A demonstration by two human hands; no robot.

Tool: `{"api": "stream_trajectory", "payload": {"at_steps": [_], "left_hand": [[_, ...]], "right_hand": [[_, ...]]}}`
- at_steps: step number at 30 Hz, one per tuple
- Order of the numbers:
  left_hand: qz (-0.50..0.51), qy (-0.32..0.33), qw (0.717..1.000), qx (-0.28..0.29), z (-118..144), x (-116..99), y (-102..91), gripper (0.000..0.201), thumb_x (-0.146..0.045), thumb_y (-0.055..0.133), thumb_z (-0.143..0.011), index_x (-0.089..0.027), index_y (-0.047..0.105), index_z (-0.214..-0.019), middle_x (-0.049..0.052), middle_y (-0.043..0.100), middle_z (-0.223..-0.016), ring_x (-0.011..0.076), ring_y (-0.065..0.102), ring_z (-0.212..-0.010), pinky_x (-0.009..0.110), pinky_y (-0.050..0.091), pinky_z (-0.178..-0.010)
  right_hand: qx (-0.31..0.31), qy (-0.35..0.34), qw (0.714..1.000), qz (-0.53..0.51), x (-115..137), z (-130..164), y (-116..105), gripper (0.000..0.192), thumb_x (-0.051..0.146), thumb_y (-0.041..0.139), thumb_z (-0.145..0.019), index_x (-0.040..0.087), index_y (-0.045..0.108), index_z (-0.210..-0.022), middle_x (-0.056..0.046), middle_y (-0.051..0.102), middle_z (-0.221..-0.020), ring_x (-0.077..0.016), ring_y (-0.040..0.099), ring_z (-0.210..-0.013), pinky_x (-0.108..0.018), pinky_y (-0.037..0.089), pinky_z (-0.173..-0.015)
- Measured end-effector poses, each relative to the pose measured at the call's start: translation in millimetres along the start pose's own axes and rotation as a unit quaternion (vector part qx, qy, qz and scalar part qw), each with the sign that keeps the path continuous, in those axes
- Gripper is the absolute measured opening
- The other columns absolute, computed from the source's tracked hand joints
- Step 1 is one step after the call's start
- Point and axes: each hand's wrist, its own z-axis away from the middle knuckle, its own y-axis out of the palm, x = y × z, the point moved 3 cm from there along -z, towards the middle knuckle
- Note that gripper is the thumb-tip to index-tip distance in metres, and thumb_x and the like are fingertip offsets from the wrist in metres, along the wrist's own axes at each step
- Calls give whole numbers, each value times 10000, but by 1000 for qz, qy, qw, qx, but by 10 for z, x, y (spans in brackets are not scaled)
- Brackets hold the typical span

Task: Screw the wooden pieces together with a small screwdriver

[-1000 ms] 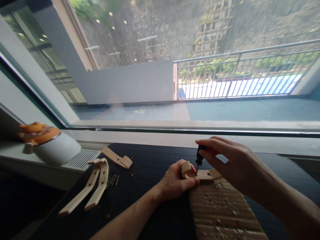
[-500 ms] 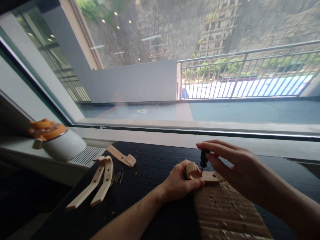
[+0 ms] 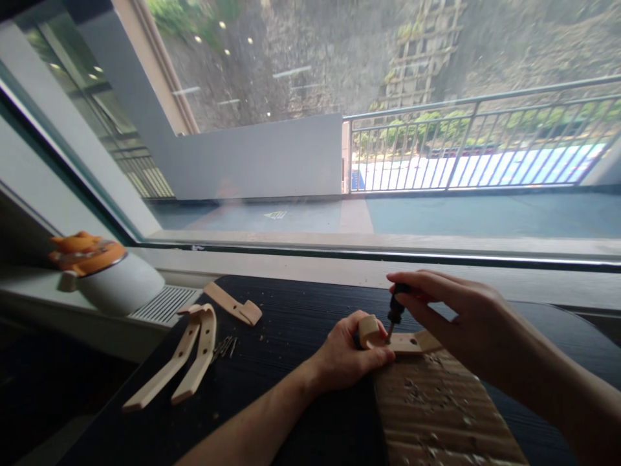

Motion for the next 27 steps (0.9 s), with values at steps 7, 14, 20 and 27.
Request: {"api": "stream_trajectory", "payload": {"at_steps": [7, 14, 20, 27], "left_hand": [[12, 11, 1000, 4, 0, 3, 9, 237, -208, 733, -711, -155, 547, -848, -40, 491, -746, 82, 404, -654, 206, 352, -618], [39, 17, 999, 9, 2, -6, 23, 246, -197, 733, -711, -154, 522, -830, -52, 471, -715, 78, 393, -643, 200, 345, -606], [31, 17, 999, 4, 11, -7, 15, 230, -183, 730, -712, -158, 525, -812, -55, 470, -707, 74, 394, -636, 198, 341, -603], [8, 10, 1000, 1, 3, -13, 7, 240, -194, 734, -706, -151, 551, -854, -41, 491, -735, 81, 406, -647, 205, 351, -612]], "right_hand": [[-1, -10, 1000, 18, 80, 0, 48, 225, 286, 500, -951, 278, 585, -1159, 12, 681, -964, -123, 638, -738, -248, 473, -625], [40, -60, 997, 18, 185, 23, 107, 343, 180, 461, -939, 252, 538, -1266, -33, 664, -1154, -149, 658, -913, -250, 497, -732], [13, -57, 998, 15, 124, 7, 74, 325, 175, 445, -952, 223, 561, -1252, -33, 698, -1068, -130, 671, -855, -223, 496, -694], [-6, -49, 998, 36, 94, -11, 46, 300, 189, 460, -943, 199, 598, -1209, -51, 717, -1018, -158, 685, -831, -251, 512, -676]]}}
